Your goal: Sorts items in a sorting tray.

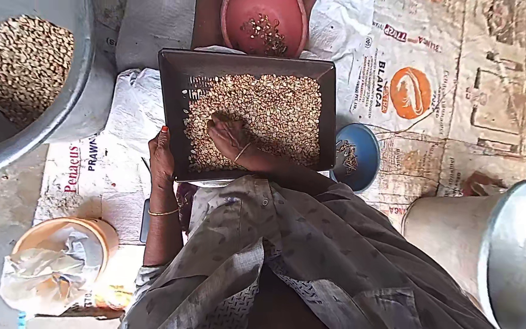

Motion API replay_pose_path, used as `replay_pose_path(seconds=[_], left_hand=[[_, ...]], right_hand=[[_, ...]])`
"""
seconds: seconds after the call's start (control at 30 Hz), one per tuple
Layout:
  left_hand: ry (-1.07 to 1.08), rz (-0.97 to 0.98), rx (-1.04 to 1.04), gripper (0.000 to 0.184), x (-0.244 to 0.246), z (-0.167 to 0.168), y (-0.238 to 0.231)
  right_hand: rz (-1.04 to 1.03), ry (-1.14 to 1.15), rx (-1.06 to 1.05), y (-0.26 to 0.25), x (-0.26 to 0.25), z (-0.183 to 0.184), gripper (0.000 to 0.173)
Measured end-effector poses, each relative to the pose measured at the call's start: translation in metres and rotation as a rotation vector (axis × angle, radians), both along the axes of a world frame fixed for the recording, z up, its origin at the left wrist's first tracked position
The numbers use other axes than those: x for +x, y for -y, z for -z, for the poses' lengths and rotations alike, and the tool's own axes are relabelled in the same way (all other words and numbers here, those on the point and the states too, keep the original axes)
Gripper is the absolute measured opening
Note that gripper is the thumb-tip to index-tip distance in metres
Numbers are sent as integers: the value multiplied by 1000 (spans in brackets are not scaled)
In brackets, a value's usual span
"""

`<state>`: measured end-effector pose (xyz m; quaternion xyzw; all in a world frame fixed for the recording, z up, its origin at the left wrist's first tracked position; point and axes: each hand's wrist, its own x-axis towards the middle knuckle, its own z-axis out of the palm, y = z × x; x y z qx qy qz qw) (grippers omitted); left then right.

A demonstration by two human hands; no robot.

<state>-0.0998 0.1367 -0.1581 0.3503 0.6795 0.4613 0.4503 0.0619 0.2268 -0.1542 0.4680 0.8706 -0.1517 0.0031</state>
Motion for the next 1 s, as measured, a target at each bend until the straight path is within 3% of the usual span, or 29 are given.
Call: replay_pose_path(seconds=[0.1,0.33,0.43,0.5,0.57,0.63,0.67,0.73,0.87,0.93,1.0], left_hand=[[-21,-8,0,51,-8,18,-4],[-87,-12,-44,53,-10,23,-12],[-97,-16,-56,53,-9,22,-14],[-86,-22,-52,55,-11,25,-14],[-90,-21,-52,57,-11,25,-14],[-105,-16,-60,58,-12,25,-15],[-109,-16,-62,59,-12,27,-16],[-115,-17,-74,59,-12,27,-16],[-106,17,-65,56,-11,24,-20],[-78,91,-24,48,-12,22,-22],[-40,152,-5,36,-13,21,-24]], right_hand=[[-72,-38,51,-2,2,8,25],[-63,-164,-208,-17,17,-7,29],[124,-489,-51,-50,48,-30,15],[287,-750,52,-83,83,-45,31],[395,-819,77,-112,128,-55,56],[486,-764,163,-123,175,-55,43],[532,-730,212,-121,196,-52,30],[652,-625,231,-102,234,-43,25],[873,-427,56,-43,285,-19,48],[844,-467,-65,-16,298,-3,48],[787,-596,-200,6,299,8,33]])
